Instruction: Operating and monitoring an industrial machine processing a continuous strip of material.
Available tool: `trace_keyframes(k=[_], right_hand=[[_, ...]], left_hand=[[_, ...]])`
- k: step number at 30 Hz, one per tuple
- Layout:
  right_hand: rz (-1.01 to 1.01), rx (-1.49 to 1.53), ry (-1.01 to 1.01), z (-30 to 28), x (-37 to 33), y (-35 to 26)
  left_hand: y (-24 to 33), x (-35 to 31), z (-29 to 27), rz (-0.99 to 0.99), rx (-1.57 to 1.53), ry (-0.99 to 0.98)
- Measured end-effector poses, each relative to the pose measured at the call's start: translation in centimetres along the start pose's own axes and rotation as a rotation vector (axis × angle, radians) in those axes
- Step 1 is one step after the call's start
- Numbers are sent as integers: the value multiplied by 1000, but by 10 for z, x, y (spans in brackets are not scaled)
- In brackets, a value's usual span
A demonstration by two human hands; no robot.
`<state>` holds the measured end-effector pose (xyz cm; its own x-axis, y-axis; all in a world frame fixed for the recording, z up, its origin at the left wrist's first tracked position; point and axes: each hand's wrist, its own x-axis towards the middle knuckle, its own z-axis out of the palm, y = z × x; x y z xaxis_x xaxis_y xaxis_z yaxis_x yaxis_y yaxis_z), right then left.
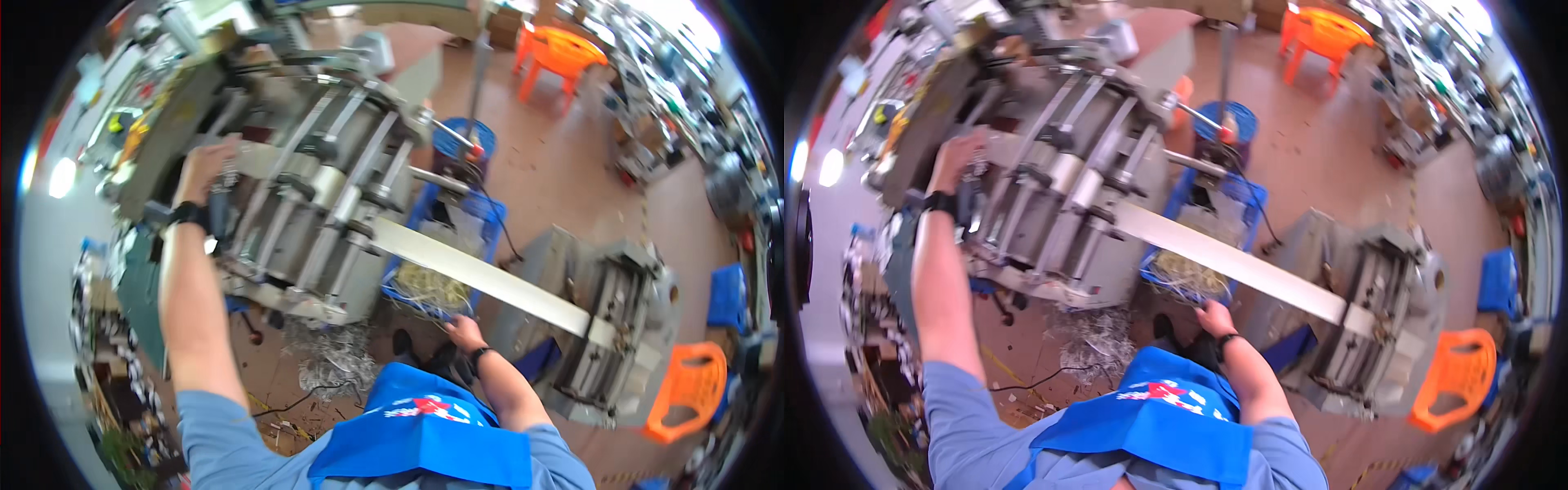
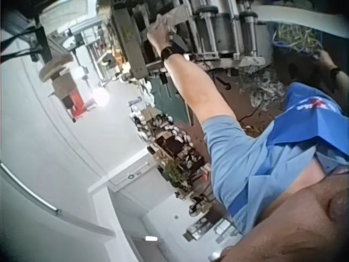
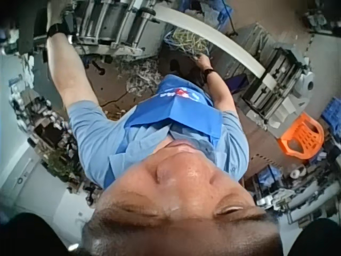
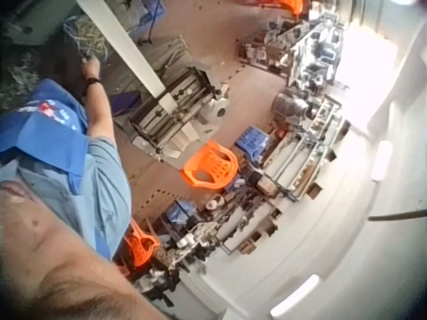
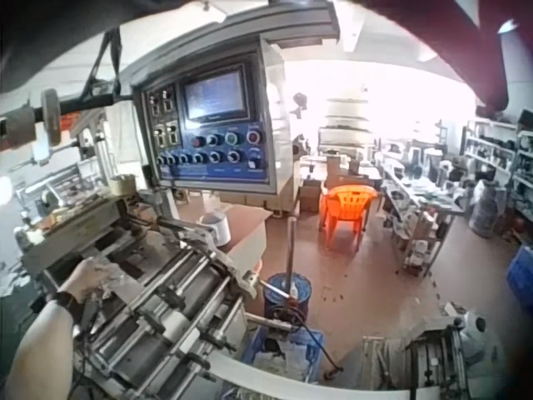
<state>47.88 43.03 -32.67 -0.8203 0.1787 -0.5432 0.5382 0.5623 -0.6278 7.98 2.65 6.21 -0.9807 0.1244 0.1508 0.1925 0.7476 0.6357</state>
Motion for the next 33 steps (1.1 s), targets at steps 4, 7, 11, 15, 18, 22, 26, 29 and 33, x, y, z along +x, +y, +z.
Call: trace_keyframes(k=[4, 7, 11, 15, 18, 22, 26, 29, 33], right_hand=[[-17, 46, -18, 2, -25, 21], [-7, -10, 24, -3, -44, 37], [67, 48, -43, -16, -65, 46], [25, 50, -19, -24, -71, 54], [100, 156, 9, -19, -64, 62], [79, 156, 46, -17, -65, 76], [107, 191, 37, -26, -73, 75], [52, 216, 39, -30, -72, 63], [37, 204, 46, -27, -68, 47]], left_hand=[[2, -6, -7, -48, 235, 7], [1, -6, -10, -60, 216, 6], [5, -9, -16, -38, 248, -23], [9, -15, -27, -350, 521, -28], [4, -25, -36, -626, 474, 164], [-9, -37, -36, -725, 515, 501], [-22, -41, -49, -706, 570, 519], [-29, -43, -73, -626, 449, 284], [-28, -54, -82, -548, 198, 224]])
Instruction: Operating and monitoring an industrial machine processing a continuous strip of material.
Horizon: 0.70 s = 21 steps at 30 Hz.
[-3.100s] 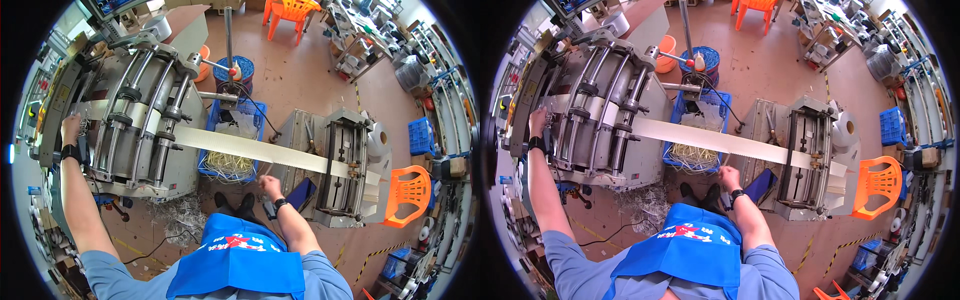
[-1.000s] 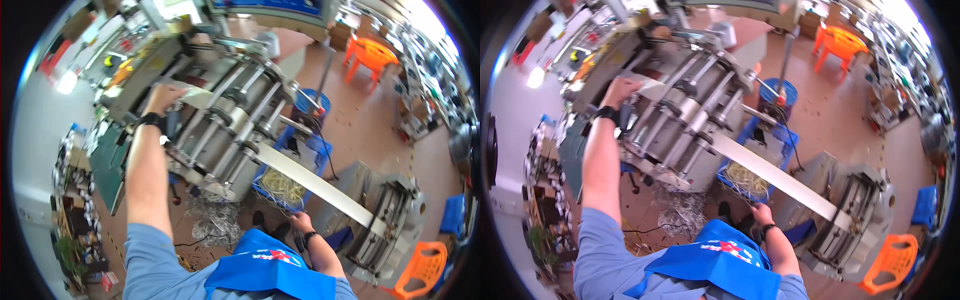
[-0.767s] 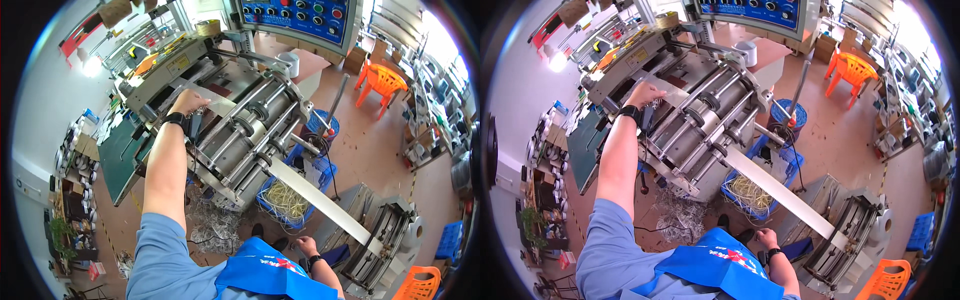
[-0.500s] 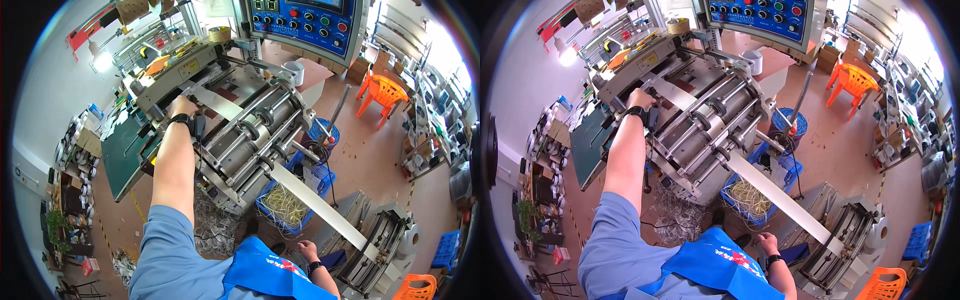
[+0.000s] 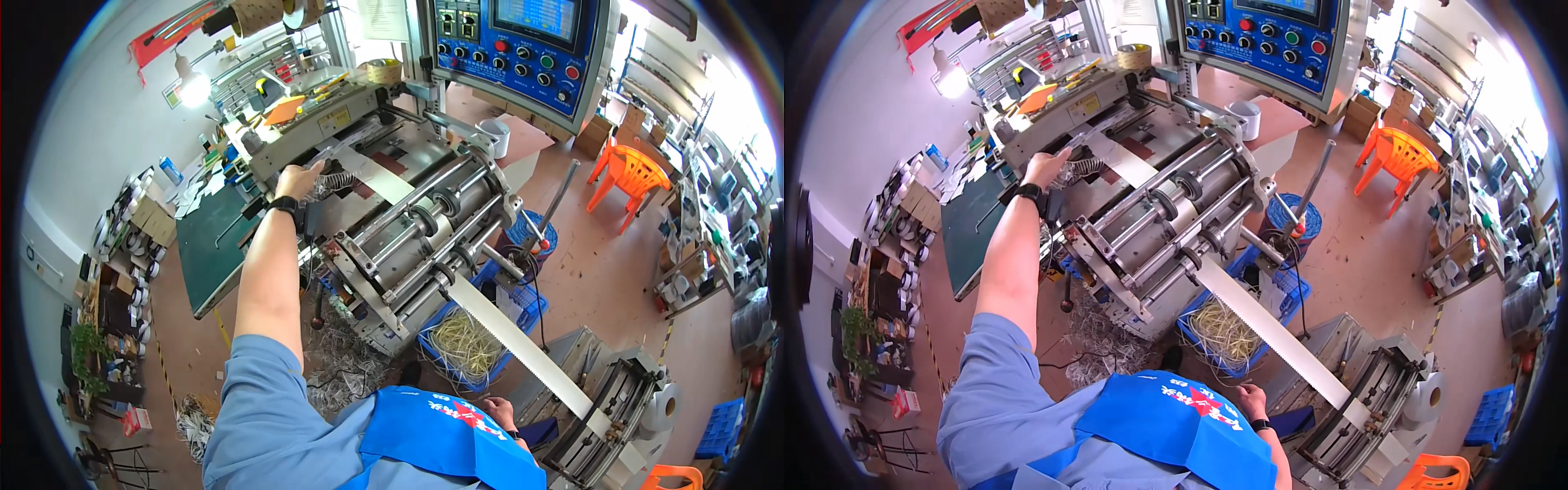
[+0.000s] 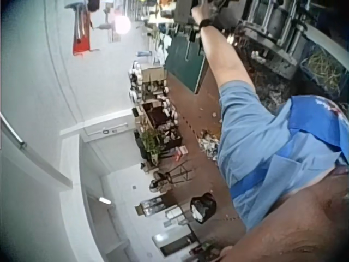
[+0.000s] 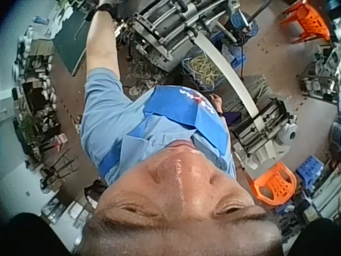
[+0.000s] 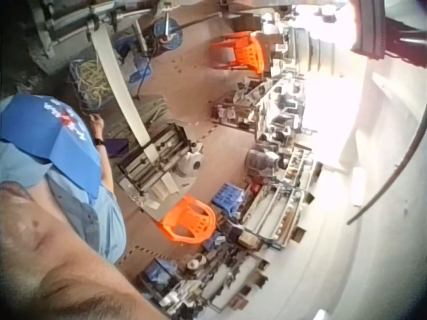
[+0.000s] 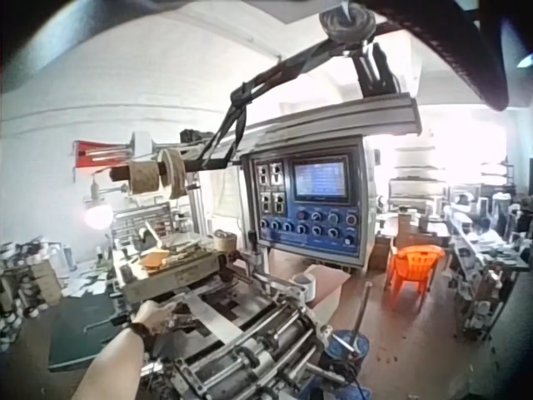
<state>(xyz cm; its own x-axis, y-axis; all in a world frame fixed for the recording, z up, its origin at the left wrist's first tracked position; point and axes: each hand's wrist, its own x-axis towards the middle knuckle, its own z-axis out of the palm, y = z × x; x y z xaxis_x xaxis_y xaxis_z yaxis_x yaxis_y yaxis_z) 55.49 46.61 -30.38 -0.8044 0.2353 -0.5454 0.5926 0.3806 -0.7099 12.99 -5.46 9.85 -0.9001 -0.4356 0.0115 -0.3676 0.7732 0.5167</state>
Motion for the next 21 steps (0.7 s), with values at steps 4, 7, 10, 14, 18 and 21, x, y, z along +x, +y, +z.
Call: trace_keyframes(k=[4, 7, 10, 14, 18, 21], right_hand=[[2, 19, -30, 7, 13, -9], [-13, -1, -55, 8, 25, -12], [-58, -65, -71, 9, 34, -13], [-8, -87, -111, 15, 40, -17], [38, -89, -138, 17, 40, -23], [83, -96, -132, 16, 37, -25]], left_hand=[[-6, -31, 1, 94, -211, -2], [-11, -63, -5, 136, -220, -69], [-25, -98, -10, 226, -143, -92], [-51, -128, 2, 455, -13, 130], [-79, -140, 24, 489, -31, 330], [-98, -151, 38, 387, -338, 192]])
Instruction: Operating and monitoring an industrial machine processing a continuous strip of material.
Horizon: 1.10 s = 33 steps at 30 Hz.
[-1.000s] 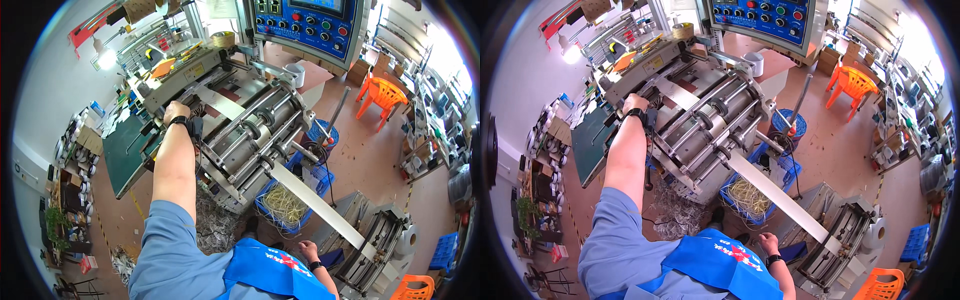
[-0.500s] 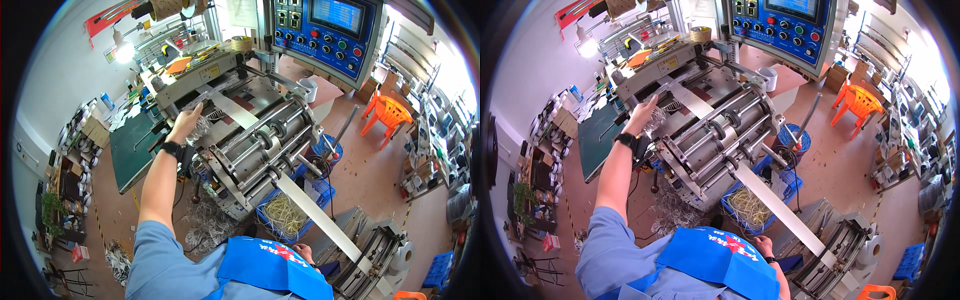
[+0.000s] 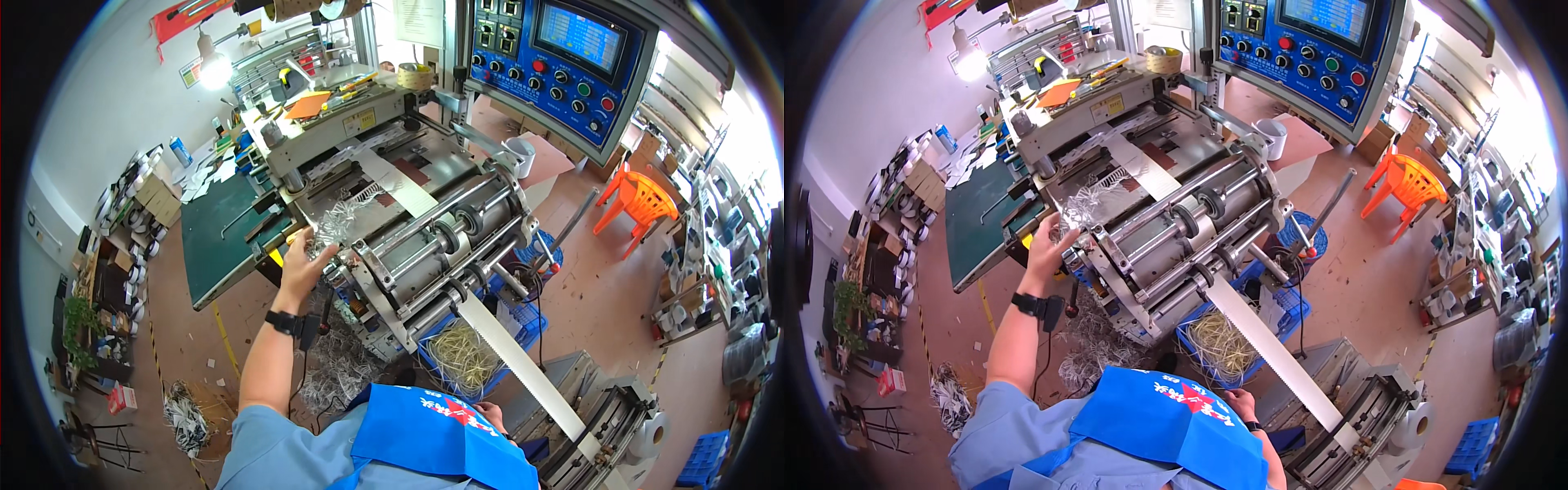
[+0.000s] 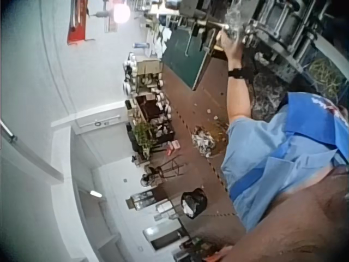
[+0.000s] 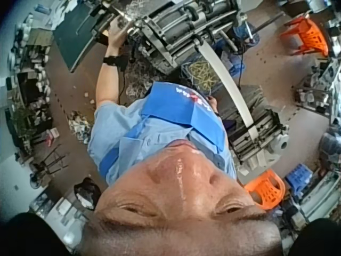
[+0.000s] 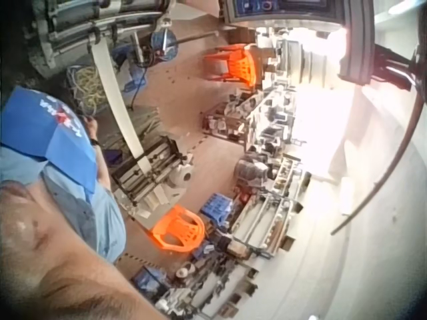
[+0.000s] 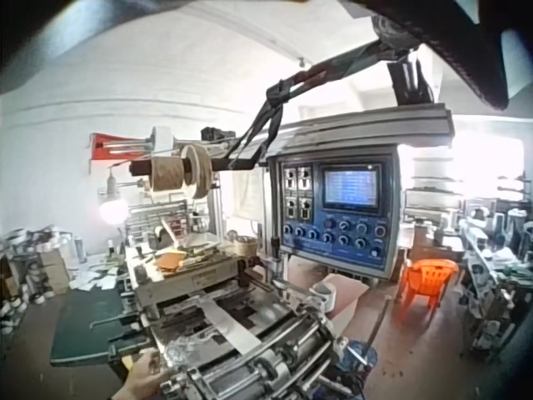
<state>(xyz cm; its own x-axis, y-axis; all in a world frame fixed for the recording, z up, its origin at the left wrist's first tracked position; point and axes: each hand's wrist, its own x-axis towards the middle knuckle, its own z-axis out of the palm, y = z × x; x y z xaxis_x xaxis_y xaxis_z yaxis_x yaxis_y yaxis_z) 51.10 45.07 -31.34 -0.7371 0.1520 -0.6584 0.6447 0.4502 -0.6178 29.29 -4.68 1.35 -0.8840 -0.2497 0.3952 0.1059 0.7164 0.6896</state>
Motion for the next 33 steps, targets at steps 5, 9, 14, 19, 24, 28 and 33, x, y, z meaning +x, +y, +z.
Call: trace_keyframes(k=[5, 9, 14, 19, 24, 28, 33], right_hand=[[-50, 32, -5, 1, 0, 4], [-42, 29, -7, 0, -2, 7], [-16, -16, -3, 1, -2, 11], [-18, -39, -13, 3, 4, 17], [62, -100, -3, 5, 9, 18], [25, -140, 7, 5, 6, 18], [37, -133, -10, 1, -4, 18]], left_hand=[[-25, -22, 12, 6, -160, 65], [-27, -29, 1, -96, -216, 105], [7, -32, -36, -137, -615, 192], [40, -30, -79, -200, -875, 219], [34, -30, -102, -290, -376, 74], [14, -48, -104, -369, -45, -193], [-14, -67, -99, -499, -47, -164]])
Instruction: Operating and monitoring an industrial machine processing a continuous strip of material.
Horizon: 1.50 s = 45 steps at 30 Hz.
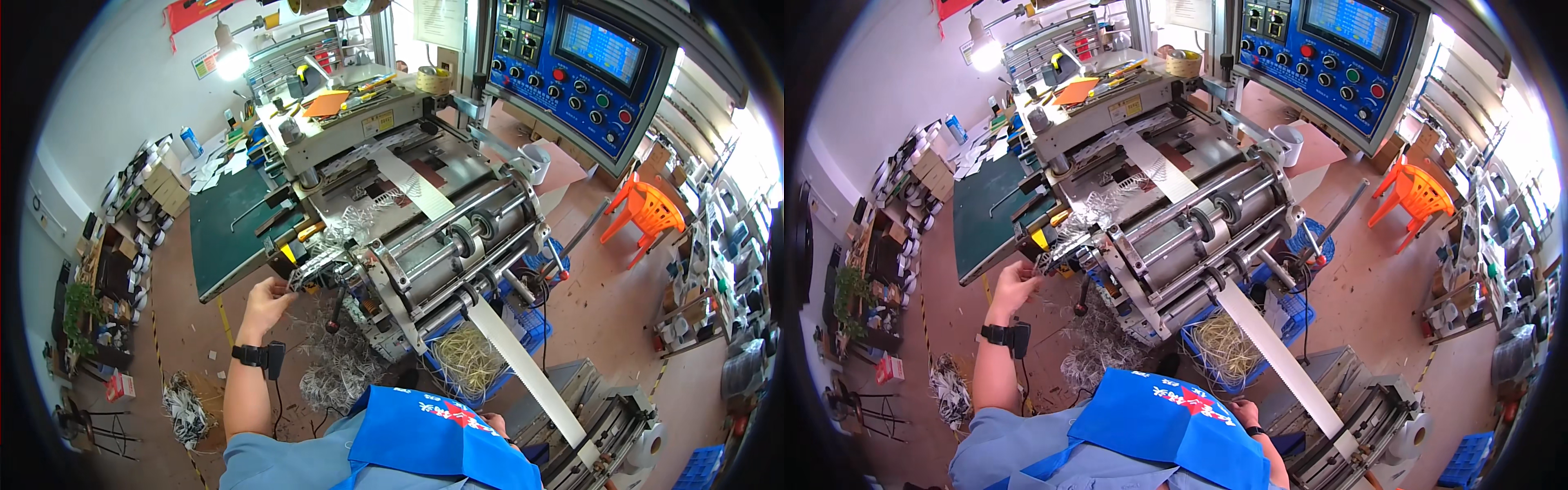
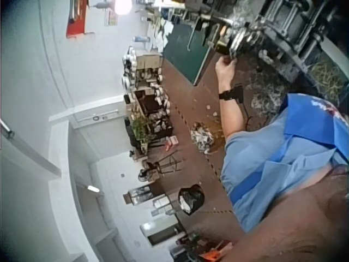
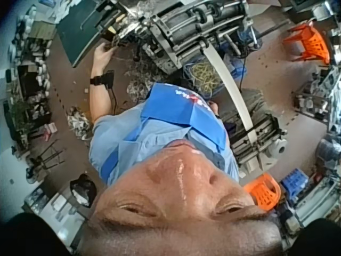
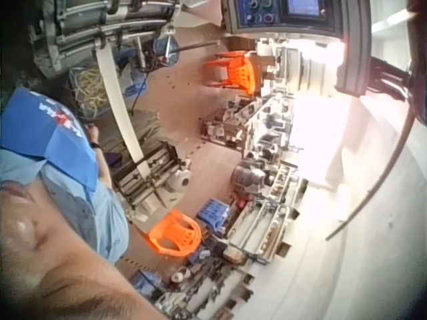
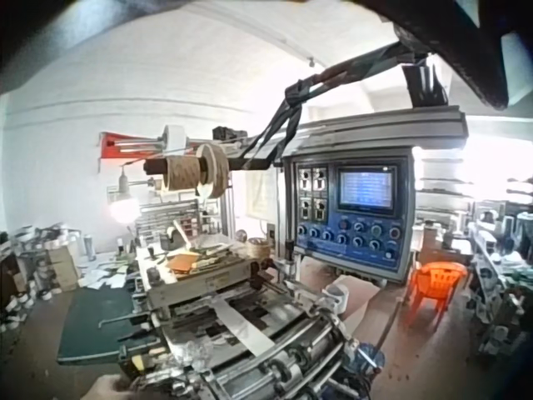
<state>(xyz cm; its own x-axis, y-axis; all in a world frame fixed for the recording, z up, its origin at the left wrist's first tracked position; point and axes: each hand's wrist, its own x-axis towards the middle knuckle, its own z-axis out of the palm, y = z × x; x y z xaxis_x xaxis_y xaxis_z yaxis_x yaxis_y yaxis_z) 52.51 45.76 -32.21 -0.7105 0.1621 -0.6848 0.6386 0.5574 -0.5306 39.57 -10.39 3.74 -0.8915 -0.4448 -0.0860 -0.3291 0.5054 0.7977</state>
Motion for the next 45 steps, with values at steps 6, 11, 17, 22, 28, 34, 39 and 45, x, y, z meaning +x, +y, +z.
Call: trace_keyframes(k=[6, 11, 17, 22, 28, 34, 39, 45], right_hand=[[8, -46, -1, -10, -7, -7], [32, -79, 22, -10, -4, -2], [70, 25, 60, 8, -2, 19], [98, 27, 98, 14, -16, 21], [58, 14, 28, 6, -7, 17], [73, 66, 41, 10, 7, 20], [49, -20, 65, 22, 12, 28], [115, 92, 68, 26, 6, 37]], left_hand=[[-34, 5, 24, 151, 199, 63], [-19, 12, 14, 215, 269, 164], [6, 11, 2, 176, 263, 212], [4, 1, -1, -48, 248, 93], [-6, -7, 2, 110, 654, 237], [29, -11, 1, 252, 843, 329], [91, 19, 20, 668, 227, 160], [129, 109, 74, 746, 327, -56]])
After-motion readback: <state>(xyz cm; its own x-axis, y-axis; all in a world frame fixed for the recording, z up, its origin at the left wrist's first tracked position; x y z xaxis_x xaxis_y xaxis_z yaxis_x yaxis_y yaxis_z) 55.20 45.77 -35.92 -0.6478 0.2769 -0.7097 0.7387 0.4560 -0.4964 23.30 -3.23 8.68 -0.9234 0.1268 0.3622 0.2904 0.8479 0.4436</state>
